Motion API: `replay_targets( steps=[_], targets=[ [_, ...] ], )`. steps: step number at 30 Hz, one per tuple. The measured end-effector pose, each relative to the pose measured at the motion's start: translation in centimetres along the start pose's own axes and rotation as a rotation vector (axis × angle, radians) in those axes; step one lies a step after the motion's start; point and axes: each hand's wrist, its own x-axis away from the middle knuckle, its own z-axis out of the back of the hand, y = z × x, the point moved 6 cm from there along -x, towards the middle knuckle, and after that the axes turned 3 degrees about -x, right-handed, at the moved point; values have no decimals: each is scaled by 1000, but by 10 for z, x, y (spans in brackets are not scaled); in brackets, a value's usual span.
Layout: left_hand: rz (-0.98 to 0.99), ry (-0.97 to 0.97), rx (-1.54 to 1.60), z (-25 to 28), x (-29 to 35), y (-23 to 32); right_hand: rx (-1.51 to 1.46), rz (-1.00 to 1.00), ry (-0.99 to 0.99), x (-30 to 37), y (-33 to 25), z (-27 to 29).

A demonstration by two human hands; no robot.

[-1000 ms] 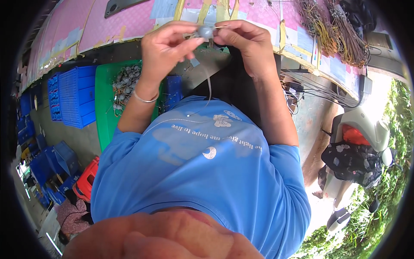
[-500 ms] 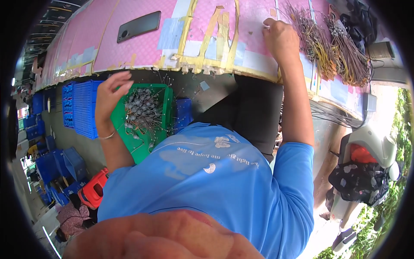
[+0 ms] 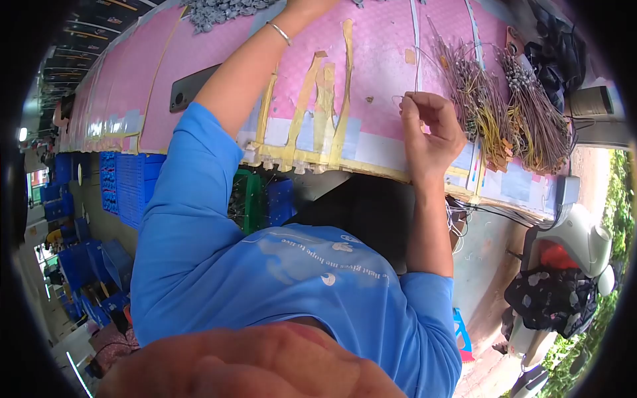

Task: Assembling small electronic components by threading wires and connecting parts on a workbench.

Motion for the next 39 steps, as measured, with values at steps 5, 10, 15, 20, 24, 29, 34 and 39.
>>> replay_targets(
  steps=[5, 10, 15, 20, 24, 29, 34, 39],
  targets=[
    [-157, 79, -66, -32, -7, -3, -417, -244, 150, 6, 10, 15],
    [-101, 42, 281, 31, 57, 26, -1059, -574, 87, 15, 36, 13],
    [226, -214, 929, 49, 154, 12, -1350, -662, 5, 28, 25, -1],
    [467, -288, 1261, 55, 266, 51, -1063, -739, -81, 51, 24, -33],
    [477, -177, 1376, 61, 296, 69, -668, -693, -260, 50, 13, -48],
    [443, -247, 1433, 66, 313, 71, -557, -705, -292, 41, 18, -32],
    [476, -359, 1415, 64, 333, 68, -546, -765, -229, 39, 25, -6],
    [492, -410, 1496, 61, 339, 79, 661, -131, -97, 4, 1, 21]
  ],
)
